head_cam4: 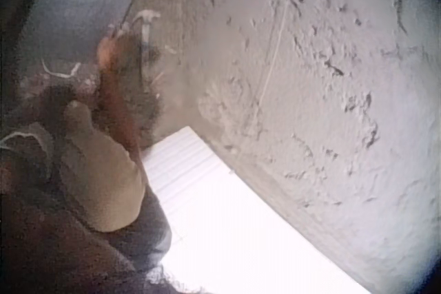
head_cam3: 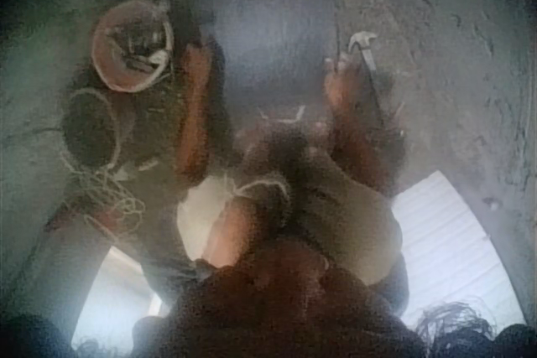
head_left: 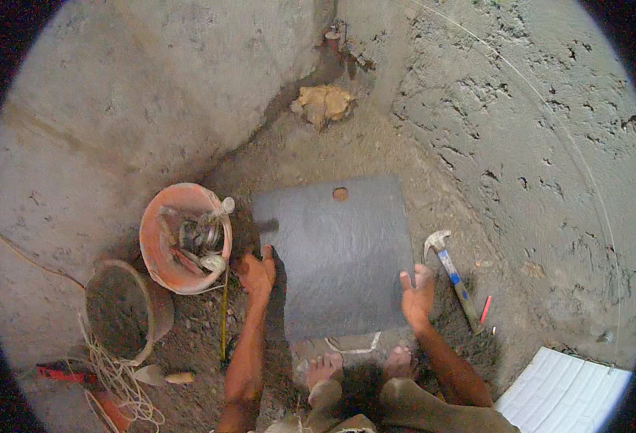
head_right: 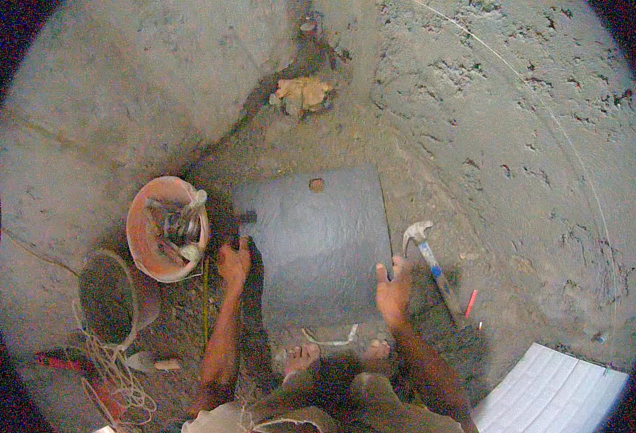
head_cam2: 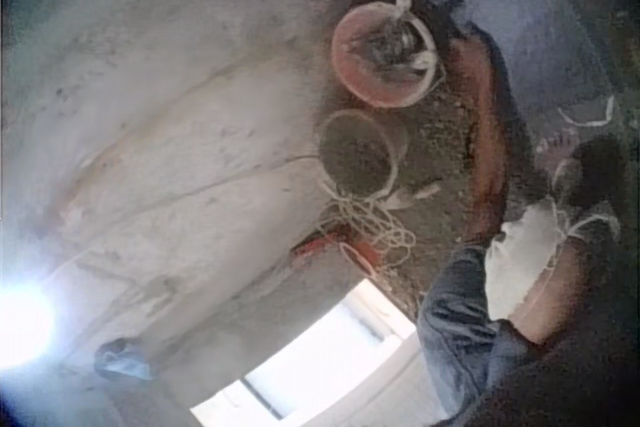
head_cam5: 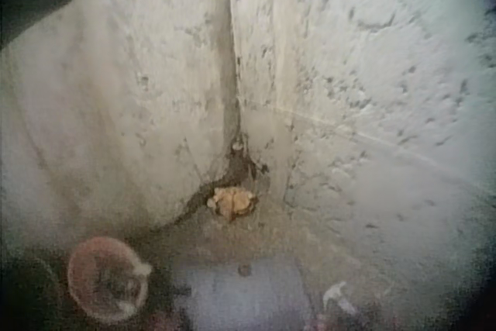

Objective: The person uses a hammer to tap a small metal object onto a dark square tile, then lifts the tile and places it against a wall, aligning it with a string line and marking the wall with a pencil.

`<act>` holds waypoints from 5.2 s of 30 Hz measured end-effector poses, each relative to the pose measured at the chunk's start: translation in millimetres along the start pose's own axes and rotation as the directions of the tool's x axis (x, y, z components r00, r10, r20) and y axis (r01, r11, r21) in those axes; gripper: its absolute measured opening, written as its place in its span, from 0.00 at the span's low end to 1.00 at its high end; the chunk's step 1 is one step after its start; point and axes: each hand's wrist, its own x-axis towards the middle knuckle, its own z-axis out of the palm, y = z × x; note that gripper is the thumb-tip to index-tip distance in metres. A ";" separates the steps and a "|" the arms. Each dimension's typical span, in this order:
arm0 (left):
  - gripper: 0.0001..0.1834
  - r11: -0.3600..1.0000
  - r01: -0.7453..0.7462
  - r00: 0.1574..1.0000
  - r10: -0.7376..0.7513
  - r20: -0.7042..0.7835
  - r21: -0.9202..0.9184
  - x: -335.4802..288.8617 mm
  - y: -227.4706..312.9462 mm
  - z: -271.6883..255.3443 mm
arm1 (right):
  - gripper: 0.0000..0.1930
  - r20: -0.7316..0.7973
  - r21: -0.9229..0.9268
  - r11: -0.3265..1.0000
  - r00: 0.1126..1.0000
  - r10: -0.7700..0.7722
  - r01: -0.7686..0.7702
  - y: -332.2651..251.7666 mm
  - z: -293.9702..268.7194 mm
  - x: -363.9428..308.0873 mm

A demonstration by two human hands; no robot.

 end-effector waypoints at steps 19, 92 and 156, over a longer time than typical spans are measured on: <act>0.16 0.392 -0.132 0.970 0.240 -0.037 -0.910 -38.0 91.6 -73.9 | 0.12 -0.241 0.376 0.923 0.971 0.012 0.082 -55.6 -147.0 -26.2; 0.19 0.066 -0.667 -0.079 0.984 0.159 -0.742 -390.3 437.3 -43.3 | 0.20 -0.873 0.410 0.911 0.305 0.380 0.037 276.3 -418.2 -92.9; 0.18 -0.061 -0.626 -0.145 0.989 0.039 -0.778 -382.7 452.4 -1.5 | 0.14 -0.293 -0.663 0.717 0.956 0.017 -0.216 70.8 -637.9 -75.5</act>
